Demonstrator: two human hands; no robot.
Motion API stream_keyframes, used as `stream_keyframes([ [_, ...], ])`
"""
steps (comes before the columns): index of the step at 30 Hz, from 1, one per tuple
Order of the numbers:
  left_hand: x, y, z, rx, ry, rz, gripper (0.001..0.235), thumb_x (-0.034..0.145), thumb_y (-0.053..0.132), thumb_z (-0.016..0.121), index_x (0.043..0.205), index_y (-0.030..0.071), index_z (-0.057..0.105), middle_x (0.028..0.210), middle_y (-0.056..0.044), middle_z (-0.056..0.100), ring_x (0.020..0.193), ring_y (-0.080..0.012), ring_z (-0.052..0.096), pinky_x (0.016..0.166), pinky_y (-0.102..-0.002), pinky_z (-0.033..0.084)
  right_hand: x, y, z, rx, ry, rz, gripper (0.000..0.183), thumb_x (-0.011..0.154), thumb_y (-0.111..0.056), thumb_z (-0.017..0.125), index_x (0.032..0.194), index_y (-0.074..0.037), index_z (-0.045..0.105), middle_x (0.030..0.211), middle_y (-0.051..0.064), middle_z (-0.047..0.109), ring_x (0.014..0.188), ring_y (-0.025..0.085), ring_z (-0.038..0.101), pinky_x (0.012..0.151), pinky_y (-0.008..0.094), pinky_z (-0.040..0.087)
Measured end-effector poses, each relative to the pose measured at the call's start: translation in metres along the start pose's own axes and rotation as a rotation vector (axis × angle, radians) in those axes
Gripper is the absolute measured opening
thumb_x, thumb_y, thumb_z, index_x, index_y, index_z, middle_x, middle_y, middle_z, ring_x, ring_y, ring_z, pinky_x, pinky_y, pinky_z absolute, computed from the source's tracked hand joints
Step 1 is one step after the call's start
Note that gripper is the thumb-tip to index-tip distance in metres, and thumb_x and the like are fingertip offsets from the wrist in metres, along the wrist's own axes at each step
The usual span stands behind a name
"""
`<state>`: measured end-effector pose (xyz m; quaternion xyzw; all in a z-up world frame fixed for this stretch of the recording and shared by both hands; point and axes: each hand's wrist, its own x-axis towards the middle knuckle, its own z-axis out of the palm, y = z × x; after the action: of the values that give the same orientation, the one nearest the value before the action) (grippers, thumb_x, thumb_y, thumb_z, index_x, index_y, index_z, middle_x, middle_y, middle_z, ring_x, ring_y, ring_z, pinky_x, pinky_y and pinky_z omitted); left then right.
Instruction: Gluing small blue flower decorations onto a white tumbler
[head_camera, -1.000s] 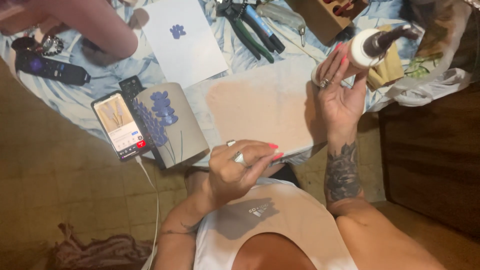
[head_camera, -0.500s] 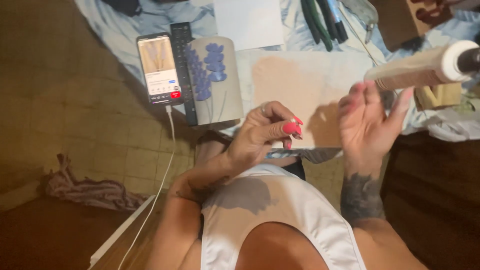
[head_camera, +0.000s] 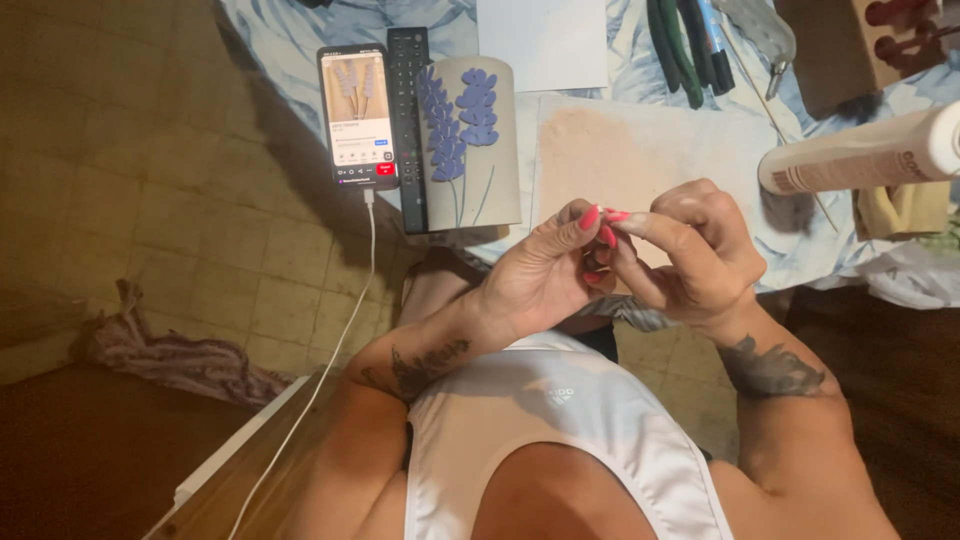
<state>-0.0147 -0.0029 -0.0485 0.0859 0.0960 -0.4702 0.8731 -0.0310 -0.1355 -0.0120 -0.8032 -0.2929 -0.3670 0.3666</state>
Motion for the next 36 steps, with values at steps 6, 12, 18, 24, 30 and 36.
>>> stream_keyframes([
  [6,0.003,-0.003,-0.014,0.068,0.044,0.045,0.009,0.079,0.019,0.062,0.076,0.014,0.056,0.072,-0.002,0.058,0.065,-0.0097,0.048,0.052,-0.018,0.032,0.012,-0.002,0.003,0.008,-0.027,-0.071,0.010,0.069,0.016,0.064,0.077,0.012,0.060,0.069,0.015,0.039,0.052,0.023,0.043,0.048,0.036,0.040],
  [12,0.003,-0.003,-0.011,0.154,0.060,0.123,0.009,0.078,0.018,0.063,0.077,0.011,0.056,0.071,-0.003,0.060,0.062,-0.0077,0.047,0.050,-0.016,0.031,0.013,-0.001,-0.002,-0.031,-0.059,-0.071,0.007,0.069,0.016,0.064,0.074,0.012,0.061,0.066,0.015,0.040,0.049,0.024,0.044,0.046,0.036,0.040],
  [18,0.002,-0.002,-0.009,0.260,0.018,0.246,0.018,0.082,0.022,0.060,0.086,0.005,0.057,0.076,-0.010,0.059,0.064,-0.0110,0.047,0.053,-0.018,0.035,0.012,0.002,-0.004,-0.042,-0.039,-0.080,0.006,0.070,0.014,0.065,0.075,0.012,0.061,0.066,0.015,0.040,0.049,0.023,0.043,0.046,0.036,0.040],
  [24,-0.002,-0.003,-0.006,0.476,-0.015,0.407,0.039,0.091,0.037,0.045,0.095,0.002,0.060,0.082,-0.011,0.060,0.071,-0.0097,0.050,0.059,-0.017,0.037,0.010,0.002,-0.007,-0.029,-0.021,-0.061,0.006,0.071,0.011,0.066,0.074,0.012,0.061,0.067,0.015,0.040,0.050,0.024,0.044,0.047,0.035,0.040],
  [30,-0.012,0.002,0.004,0.840,-0.033,0.587,0.048,0.094,0.036,0.033,0.099,-0.003,0.058,0.084,-0.016,0.059,0.074,-0.0129,0.048,0.064,-0.019,0.039,0.007,0.003,-0.009,-0.023,-0.009,-0.052,0.007,0.071,0.009,0.068,0.073,0.012,0.061,0.066,0.015,0.041,0.050,0.023,0.044,0.047,0.034,0.041],
  [36,-0.016,0.005,0.009,0.906,-0.039,0.643,0.047,0.095,0.035,0.029,0.099,-0.002,0.058,0.084,-0.014,0.059,0.074,-0.0112,0.047,0.065,-0.019,0.037,0.008,0.002,-0.007,-0.011,-0.009,-0.053,0.008,0.072,0.009,0.068,0.074,0.012,0.061,0.067,0.015,0.040,0.051,0.023,0.044,0.048,0.034,0.041],
])
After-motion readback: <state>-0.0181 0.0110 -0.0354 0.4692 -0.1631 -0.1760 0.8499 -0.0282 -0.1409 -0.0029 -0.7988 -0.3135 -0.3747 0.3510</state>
